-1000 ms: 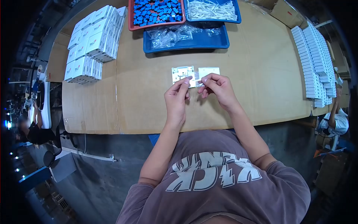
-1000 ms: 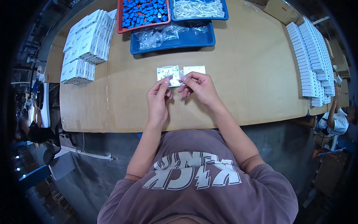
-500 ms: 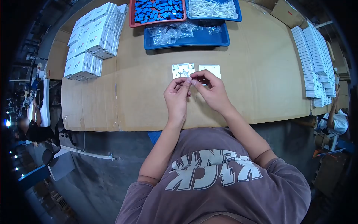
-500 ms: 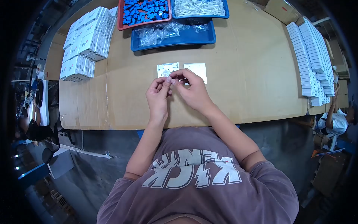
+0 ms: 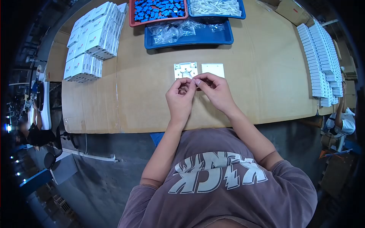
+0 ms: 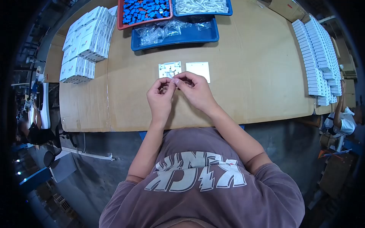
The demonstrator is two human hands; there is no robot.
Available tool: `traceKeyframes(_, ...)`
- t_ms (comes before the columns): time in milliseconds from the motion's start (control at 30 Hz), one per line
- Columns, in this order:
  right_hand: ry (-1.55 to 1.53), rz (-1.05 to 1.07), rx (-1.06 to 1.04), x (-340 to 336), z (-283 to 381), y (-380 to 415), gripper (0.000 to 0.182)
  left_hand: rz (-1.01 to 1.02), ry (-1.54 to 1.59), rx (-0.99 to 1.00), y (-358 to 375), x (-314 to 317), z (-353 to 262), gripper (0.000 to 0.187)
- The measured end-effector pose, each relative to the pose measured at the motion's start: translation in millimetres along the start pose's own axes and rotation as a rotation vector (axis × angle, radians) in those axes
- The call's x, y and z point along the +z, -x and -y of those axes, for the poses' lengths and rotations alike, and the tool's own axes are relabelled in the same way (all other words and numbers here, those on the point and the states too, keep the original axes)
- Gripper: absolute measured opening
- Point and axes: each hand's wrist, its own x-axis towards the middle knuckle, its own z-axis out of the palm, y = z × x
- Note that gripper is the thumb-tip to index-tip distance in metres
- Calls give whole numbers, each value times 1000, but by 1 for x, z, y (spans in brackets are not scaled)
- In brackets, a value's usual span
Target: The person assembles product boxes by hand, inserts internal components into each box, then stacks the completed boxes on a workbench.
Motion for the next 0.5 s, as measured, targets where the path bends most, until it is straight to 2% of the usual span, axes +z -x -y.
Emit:
traceKeyframes(100,-13,24,29,-4,-1,-3,19,22,-268,255,-2,-3,-4,7)
traceKeyframes(300,-94,2,109,-10,-9,-5,19,59,-431,466,-9,-9,5,12)
traceKeyframes(400,-102,-22,133,-12,-9,-6,19,69,-303,322,-8,-6,2,11)
traceKeyframes(500,-3,-78,106,-12,-10,-6,18,53,-296,304,-4,-4,-3,9)
